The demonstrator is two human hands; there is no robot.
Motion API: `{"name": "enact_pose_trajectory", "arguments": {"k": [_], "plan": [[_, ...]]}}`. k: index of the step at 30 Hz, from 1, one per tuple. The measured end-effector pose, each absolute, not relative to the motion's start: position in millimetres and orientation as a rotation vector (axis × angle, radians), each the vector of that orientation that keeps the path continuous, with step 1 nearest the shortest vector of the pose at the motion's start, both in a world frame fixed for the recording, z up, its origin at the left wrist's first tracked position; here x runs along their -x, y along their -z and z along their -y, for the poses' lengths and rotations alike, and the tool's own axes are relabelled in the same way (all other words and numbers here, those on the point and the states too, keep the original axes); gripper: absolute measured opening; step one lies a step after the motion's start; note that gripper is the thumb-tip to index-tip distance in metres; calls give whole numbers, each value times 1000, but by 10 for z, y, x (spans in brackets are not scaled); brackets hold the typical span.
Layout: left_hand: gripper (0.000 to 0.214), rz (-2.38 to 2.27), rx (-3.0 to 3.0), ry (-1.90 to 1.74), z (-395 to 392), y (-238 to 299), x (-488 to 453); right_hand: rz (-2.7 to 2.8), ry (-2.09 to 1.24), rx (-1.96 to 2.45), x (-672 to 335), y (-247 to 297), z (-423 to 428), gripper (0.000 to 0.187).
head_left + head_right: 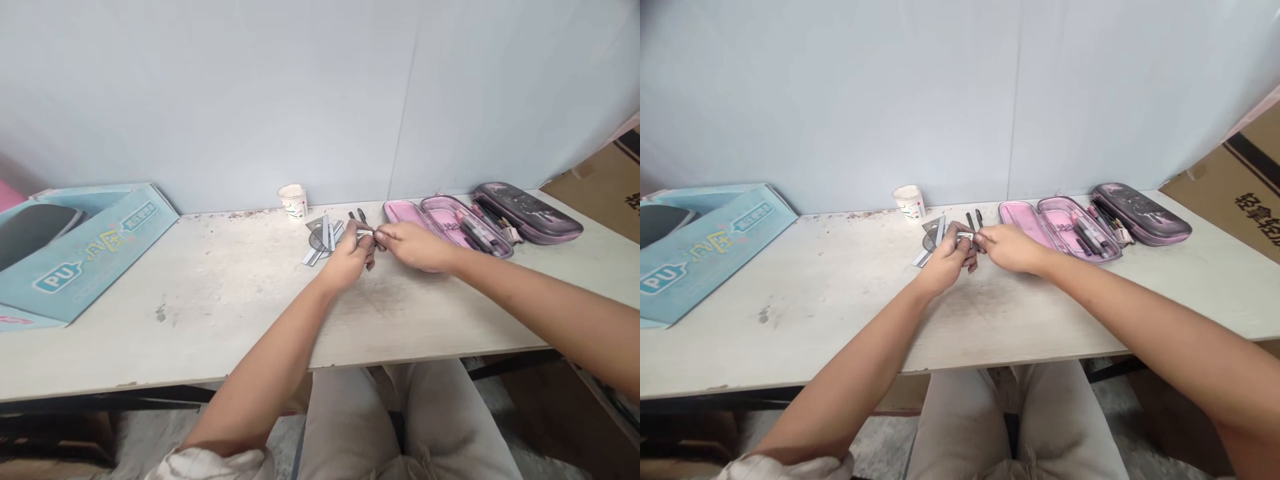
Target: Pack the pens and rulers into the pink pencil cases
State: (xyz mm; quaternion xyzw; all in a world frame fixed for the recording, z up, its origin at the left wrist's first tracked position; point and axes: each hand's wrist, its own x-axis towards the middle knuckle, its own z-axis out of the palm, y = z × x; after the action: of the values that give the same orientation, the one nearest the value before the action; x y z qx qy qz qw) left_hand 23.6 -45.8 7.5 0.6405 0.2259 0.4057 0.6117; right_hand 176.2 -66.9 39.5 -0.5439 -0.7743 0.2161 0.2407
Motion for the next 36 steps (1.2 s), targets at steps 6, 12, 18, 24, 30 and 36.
{"name": "enact_pose_trajectory", "arguments": {"k": [6,12,18,24,30,36], "plan": [[14,-550,-1644,-941,404,-21,-257,1751,-1390,1429,-1833,-475,639,27],[14,-545,-1259,-962,393,-65,-301,2315,81,1597,-1711,-480,738,21],[9,-605,-1364,-933,406,-63,-287,2269,6,1640,-1759,-329,632,28],[8,-636,-1486,-914,366,-45,-295,2062,-410,1518,-1792,-189,577,30],[11,-673,-1582,-906,343,39,-276,2220,-1,1558,-1799,-42,574,26],[15,-706,-1612,-940,304,73,-284,2174,-71,1636,-1879,-3,561,29]]}}
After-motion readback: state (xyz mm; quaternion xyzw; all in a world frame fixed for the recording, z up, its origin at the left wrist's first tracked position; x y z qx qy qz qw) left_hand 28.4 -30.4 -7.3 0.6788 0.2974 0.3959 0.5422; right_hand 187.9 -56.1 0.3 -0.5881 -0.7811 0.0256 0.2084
